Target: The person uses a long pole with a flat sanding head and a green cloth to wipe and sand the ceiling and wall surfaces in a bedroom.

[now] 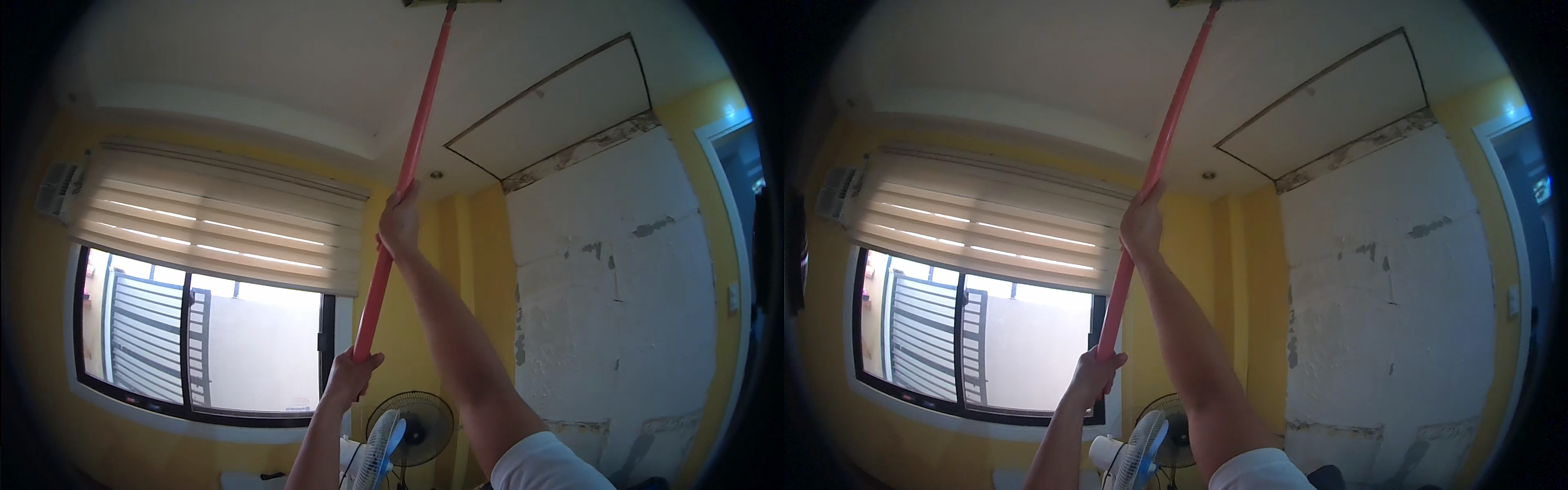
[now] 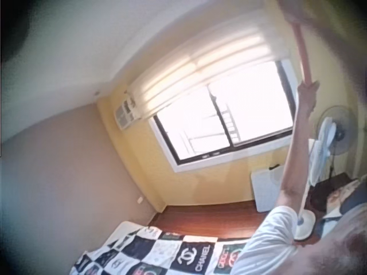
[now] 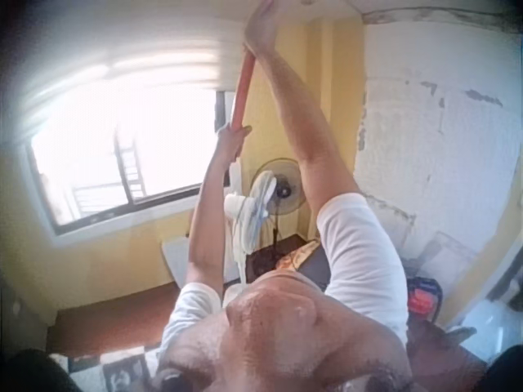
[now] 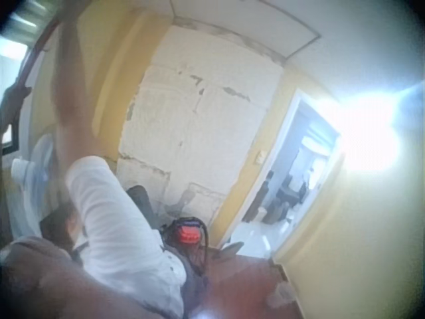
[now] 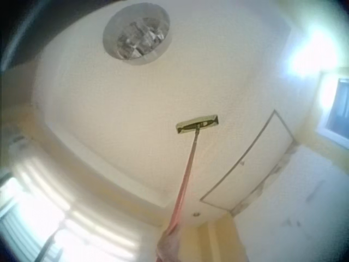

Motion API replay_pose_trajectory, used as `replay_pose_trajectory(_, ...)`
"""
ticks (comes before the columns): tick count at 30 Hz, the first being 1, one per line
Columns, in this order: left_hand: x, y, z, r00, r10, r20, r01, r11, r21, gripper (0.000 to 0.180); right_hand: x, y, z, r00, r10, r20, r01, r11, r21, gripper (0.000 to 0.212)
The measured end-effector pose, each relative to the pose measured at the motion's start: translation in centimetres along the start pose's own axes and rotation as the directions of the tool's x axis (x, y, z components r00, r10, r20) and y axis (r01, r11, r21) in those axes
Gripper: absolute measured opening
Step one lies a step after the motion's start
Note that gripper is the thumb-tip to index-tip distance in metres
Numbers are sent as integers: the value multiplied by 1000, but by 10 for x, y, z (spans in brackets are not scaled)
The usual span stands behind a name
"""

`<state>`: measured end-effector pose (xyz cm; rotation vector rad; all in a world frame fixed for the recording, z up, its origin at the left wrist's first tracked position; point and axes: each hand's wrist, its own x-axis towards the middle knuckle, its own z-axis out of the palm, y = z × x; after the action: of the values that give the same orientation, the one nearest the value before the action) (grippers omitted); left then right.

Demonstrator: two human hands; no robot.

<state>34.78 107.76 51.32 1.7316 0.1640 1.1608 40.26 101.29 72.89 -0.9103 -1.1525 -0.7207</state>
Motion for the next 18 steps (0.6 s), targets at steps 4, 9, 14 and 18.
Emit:
replay_pose_trajectory(4,20,-37,-4,999,-17,46,20,997,-79,23,-2,30,19,1000,26,6,-25,996,-84,46)
replay_pose_trajectory(9,0,-50,42,988,-105,116,133,955,-265,19,-8,64,-6,992,115,52,-103,976,-193,45)
replay_pose_trajectory(14,-45,-104,68,981,-146,127,172,958,-231,16,-78,93,-28,976,212,43,-214,976,47,46)
replay_pose_trajectory(18,-56,-126,60,984,-152,90,157,986,-56,22,-103,105,-39,964,222,144,-252,937,243,53)
